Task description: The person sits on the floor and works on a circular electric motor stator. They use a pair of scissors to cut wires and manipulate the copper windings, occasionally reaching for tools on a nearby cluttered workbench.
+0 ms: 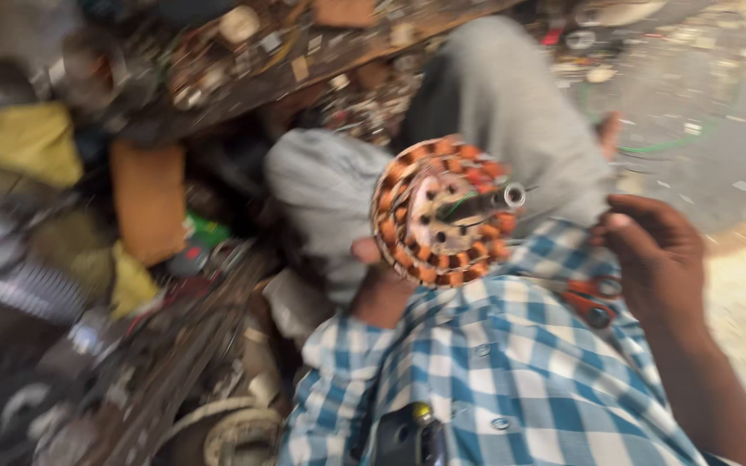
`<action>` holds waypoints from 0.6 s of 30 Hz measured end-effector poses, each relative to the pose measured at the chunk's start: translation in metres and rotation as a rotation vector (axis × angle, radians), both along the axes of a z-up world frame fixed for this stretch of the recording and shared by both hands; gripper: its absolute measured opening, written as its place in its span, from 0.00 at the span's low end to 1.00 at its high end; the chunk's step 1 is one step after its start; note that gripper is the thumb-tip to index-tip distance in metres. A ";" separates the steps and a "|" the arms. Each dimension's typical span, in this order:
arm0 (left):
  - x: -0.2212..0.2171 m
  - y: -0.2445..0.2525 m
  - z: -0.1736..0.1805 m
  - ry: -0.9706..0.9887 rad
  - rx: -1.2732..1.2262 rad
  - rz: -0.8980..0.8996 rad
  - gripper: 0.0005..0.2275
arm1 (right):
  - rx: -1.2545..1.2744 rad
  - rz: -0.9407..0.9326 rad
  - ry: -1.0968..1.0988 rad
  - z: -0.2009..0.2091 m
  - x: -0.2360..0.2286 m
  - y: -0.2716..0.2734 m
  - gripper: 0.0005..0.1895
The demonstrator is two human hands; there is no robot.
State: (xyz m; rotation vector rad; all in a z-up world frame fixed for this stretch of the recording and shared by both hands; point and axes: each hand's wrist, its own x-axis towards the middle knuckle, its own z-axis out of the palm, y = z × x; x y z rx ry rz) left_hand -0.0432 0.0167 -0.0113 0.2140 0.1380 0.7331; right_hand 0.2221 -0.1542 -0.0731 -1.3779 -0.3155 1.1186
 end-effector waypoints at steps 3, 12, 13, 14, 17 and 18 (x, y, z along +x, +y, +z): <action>-0.001 -0.005 -0.004 -0.124 -0.011 0.021 0.58 | 0.044 0.042 -0.036 0.007 -0.006 0.003 0.11; 0.013 -0.008 -0.012 -0.148 0.176 0.020 0.59 | 0.112 0.218 -0.514 0.049 -0.022 0.016 0.18; 0.017 -0.007 -0.013 -0.114 0.218 0.009 0.59 | 0.158 0.241 -0.538 0.056 -0.026 0.020 0.20; 0.019 -0.008 -0.013 -0.104 0.233 -0.006 0.60 | 0.178 0.254 -0.557 0.063 -0.030 0.024 0.20; 0.013 -0.016 -0.008 -0.021 0.261 -0.045 0.60 | 0.246 0.299 -0.616 0.077 -0.035 0.034 0.22; 0.012 -0.018 -0.007 -0.017 0.255 -0.064 0.60 | 0.277 0.321 -0.636 0.079 -0.035 0.036 0.22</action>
